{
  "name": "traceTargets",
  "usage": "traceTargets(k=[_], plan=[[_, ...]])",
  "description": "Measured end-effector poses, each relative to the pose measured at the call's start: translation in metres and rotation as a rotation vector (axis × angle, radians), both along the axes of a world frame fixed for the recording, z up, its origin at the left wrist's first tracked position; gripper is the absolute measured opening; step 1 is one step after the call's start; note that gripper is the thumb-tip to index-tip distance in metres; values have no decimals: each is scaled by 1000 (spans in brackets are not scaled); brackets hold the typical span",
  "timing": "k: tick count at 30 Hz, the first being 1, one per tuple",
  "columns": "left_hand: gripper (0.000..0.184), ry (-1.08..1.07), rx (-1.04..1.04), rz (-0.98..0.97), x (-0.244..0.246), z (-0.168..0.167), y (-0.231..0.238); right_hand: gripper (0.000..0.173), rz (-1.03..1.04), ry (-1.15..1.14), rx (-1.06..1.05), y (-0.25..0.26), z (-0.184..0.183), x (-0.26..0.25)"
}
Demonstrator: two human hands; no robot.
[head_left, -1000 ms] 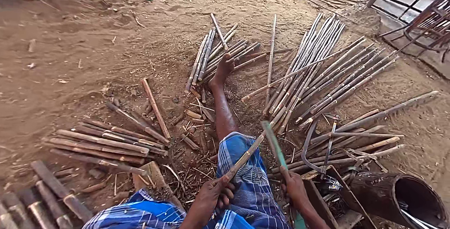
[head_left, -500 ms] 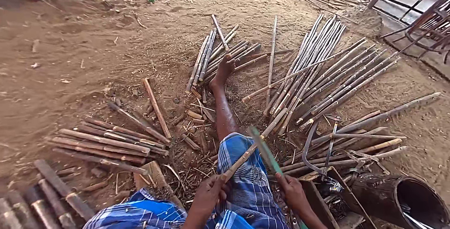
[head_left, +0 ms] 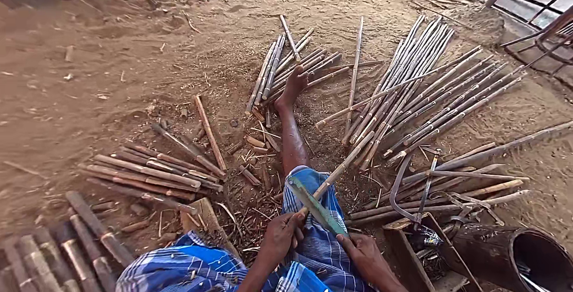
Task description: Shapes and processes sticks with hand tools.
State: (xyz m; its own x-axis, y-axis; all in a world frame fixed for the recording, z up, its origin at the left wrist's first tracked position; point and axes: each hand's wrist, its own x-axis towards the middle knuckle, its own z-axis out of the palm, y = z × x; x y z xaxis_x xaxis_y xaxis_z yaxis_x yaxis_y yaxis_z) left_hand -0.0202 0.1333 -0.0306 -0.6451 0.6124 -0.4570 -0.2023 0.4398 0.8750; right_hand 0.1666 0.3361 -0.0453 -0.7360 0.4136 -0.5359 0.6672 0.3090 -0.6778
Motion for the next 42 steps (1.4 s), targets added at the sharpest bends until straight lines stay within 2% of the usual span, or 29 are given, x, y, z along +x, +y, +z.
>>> traceTargets(k=[5,7,9,11,12,15,18,20,21,23,24,27,28,30,33,35,37,40,41,42], plan=[[46,-92,39,98,-3,-3,11,60,-9,-25,34,-12,3,-8],[43,-115,66,90,-3,-6,8,60,-11,-43,27,-1,9,-6],[42,-132,86,80,-3,-8,9,60,-133,-24,5,26,3,-4],[41,-138,92,78,-2,-8,9,59,-349,41,-131,33,-5,-5],[40,-144,97,72,-1,-8,9,59,-325,42,-160,24,-4,-5],[38,-187,134,66,-5,-10,6,60,40,-19,-76,-5,8,-3],[38,-213,127,45,-7,-10,10,61,112,8,27,11,3,-4],[38,-232,101,59,-6,-8,11,60,18,38,97,18,4,-3],[38,-234,96,61,-6,-7,11,59,-95,62,97,22,3,-4],[38,-227,97,52,-9,-8,12,59,-347,107,-33,29,2,-9],[37,-228,99,45,-10,-9,12,59,-372,101,-99,27,2,-11],[35,-269,104,12,-14,-11,9,60,41,-13,-57,-2,10,-9],[34,-280,108,1,-14,-11,7,61,120,-33,-53,-6,12,-9],[33,-269,109,-11,-16,-9,6,58,175,-32,-175,3,11,-13],[29,-205,51,17,-15,-5,5,53,109,-71,-742,12,13,-14],[38,-89,8,1,-17,-7,8,50,7,-66,-895,16,17,-11],[37,27,-24,-46,-21,-5,12,50,-164,5,-791,23,19,-12],[28,58,-53,-67,-20,3,17,54,-471,33,-449,35,10,-20],[28,24,-13,-47,-18,3,18,57,-447,21,-300,34,4,-18],[29,-17,34,-25,-17,0,20,59,-320,9,-159,28,0,-14]])
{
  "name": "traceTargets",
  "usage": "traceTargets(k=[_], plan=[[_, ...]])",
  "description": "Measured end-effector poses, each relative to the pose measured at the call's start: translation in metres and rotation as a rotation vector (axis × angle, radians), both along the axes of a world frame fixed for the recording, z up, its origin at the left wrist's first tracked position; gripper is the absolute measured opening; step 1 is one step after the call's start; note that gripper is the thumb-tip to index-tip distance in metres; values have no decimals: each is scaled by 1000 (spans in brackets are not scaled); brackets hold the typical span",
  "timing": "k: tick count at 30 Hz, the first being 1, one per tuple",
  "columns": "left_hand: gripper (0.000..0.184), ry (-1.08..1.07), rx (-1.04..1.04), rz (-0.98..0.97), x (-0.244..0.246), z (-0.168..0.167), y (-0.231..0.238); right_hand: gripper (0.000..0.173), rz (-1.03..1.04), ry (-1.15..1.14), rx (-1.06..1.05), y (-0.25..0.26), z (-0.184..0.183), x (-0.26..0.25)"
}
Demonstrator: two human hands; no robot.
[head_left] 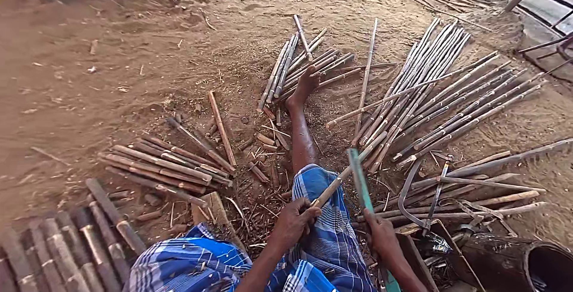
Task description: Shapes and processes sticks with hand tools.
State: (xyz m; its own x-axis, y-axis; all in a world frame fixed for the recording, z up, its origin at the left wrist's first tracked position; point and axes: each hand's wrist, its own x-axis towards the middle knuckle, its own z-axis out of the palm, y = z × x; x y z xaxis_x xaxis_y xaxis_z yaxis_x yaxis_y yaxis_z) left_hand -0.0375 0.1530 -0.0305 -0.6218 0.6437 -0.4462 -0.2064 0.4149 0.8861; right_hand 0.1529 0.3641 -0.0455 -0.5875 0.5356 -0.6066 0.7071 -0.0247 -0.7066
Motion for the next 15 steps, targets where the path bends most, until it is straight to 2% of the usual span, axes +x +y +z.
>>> traceTargets(k=[2,3,7,10,13,15], plan=[[30,-56,45,46,-1,-5,1,62,275,-8,191,-19,3,7],[30,-74,57,66,0,-7,0,62,314,-14,217,-23,4,10],[33,-78,72,73,3,-9,1,62,41,18,74,-9,-9,12],[37,-61,74,97,5,-10,0,60,257,-18,185,-29,0,13],[38,-61,66,84,3,-9,3,62,120,-13,152,-14,-8,10],[39,-68,58,86,3,-8,1,63,157,-1,128,-22,-9,11]])
